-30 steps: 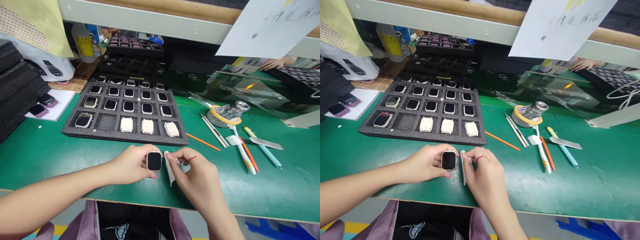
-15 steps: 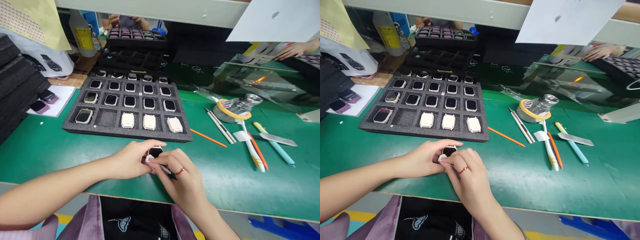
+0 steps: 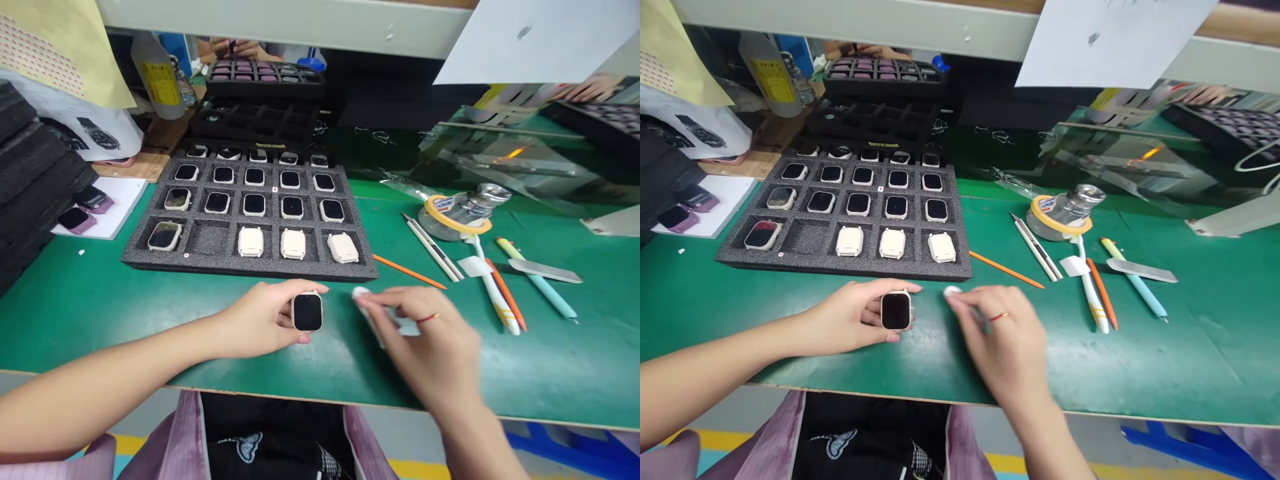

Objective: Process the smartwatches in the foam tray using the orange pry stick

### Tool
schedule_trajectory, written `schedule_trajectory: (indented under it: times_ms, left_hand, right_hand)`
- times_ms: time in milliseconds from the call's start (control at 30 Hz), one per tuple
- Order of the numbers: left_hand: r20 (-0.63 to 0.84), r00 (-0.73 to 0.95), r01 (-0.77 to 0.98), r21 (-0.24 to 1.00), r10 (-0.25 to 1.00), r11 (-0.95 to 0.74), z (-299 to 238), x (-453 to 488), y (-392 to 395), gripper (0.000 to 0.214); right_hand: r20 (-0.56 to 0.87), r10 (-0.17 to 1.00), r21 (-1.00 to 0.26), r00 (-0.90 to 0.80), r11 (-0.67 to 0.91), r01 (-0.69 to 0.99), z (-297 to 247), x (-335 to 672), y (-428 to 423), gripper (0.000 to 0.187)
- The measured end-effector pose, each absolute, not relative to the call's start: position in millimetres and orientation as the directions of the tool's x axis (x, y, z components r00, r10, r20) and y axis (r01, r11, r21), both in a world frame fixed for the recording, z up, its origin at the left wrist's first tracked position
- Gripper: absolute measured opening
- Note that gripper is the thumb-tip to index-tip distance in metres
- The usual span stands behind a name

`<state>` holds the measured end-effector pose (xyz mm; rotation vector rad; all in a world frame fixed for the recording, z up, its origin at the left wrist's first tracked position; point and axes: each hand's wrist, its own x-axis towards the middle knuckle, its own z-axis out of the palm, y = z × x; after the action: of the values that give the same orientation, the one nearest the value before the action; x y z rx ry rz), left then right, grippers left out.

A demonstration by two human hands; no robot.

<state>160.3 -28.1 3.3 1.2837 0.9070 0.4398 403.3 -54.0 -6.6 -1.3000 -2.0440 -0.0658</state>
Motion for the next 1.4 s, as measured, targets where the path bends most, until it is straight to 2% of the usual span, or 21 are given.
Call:
schedule_trajectory:
  times_ms: [33, 100, 133, 200, 300, 367, 500, 600, 667, 867, 1067, 1233, 1333, 1400]
  left_hand:
    - [-0.313, 0.594, 0.193, 0.95, 0.741, 0.246, 5, 160, -29, 0.061]
    - [-0.262, 0.593, 0.169, 0.965, 0.761, 0.201, 8, 158, -31, 0.055]
    - [-0.235, 0.596, 0.154, 0.972, 0.768, 0.177, 10, 157, -32, 0.053]
    - [-0.177, 0.6, 0.128, 0.984, 0.78, 0.124, 14, 155, -34, 0.049]
    - [-0.103, 0.61, 0.1, 0.994, 0.785, 0.053, 18, 153, -36, 0.047]
    - [-0.06, 0.617, 0.09, 0.996, 0.784, 0.005, 19, 153, -36, 0.048]
    - [-0.006, 0.615, 0.078, 0.996, 0.789, -0.054, 22, 152, -34, 0.049]
    - [-0.028, 0.613, 0.06, 0.998, 0.789, -0.011, 26, 151, -34, 0.051]
    - [-0.043, 0.61, 0.053, 0.999, 0.791, 0.014, 28, 150, -34, 0.051]
    - [-0.05, 0.652, 0.071, 0.997, 0.757, 0.005, 26, 148, -38, 0.054]
    - [-0.062, 0.675, 0.116, 0.993, 0.735, -0.022, 24, 150, -38, 0.056]
    - [-0.067, 0.626, 0.108, 0.994, 0.777, -0.002, 21, 152, -38, 0.052]
    - [-0.166, 0.521, 0.04, 0.984, 0.837, 0.171, 17, 154, -36, 0.048]
    - [-0.234, 0.466, -0.069, 0.952, 0.853, 0.298, 17, 156, -33, 0.054]
  right_hand:
    - [0.585, 0.78, -0.247, -0.223, 0.434, 0.866, -4, 415, -48, 0.005]
    - [0.574, 0.801, -0.143, -0.17, 0.302, 0.943, 3, 434, -36, 0.019]
    - [0.567, 0.809, -0.13, -0.154, 0.272, 0.953, 7, 438, -32, 0.025]
    - [0.533, 0.831, -0.22, -0.158, 0.317, 0.923, 16, 435, -28, 0.031]
    - [0.391, 0.882, -0.494, -0.264, 0.443, 0.748, 29, 405, -28, 0.026]
    - [0.282, 0.898, -0.612, -0.339, 0.44, 0.657, 38, 384, -26, 0.025]
    - [0.159, 0.845, -0.704, -0.511, 0.46, 0.542, 59, 367, -13, 0.029]
    - [0.142, 0.733, -0.732, -0.665, 0.53, 0.428, 70, 372, 0, 0.05]
    - [0.132, 0.704, -0.775, -0.698, 0.512, 0.37, 72, 374, 6, 0.055]
    - [0.204, 0.856, -0.904, -0.475, 0.351, 0.244, 48, 363, 15, 0.01]
    - [0.201, 0.918, -0.943, -0.343, 0.276, 0.184, 28, 355, 10, 0.011]
    - [0.262, 0.941, -0.94, -0.216, 0.299, 0.164, 28, 355, 7, 0.011]
    - [0.378, 0.923, -0.897, -0.072, 0.385, 0.218, 29, 358, 7, 0.01]
    - [0.442, 0.896, -0.862, -0.04, 0.437, 0.256, 29, 359, 7, 0.009]
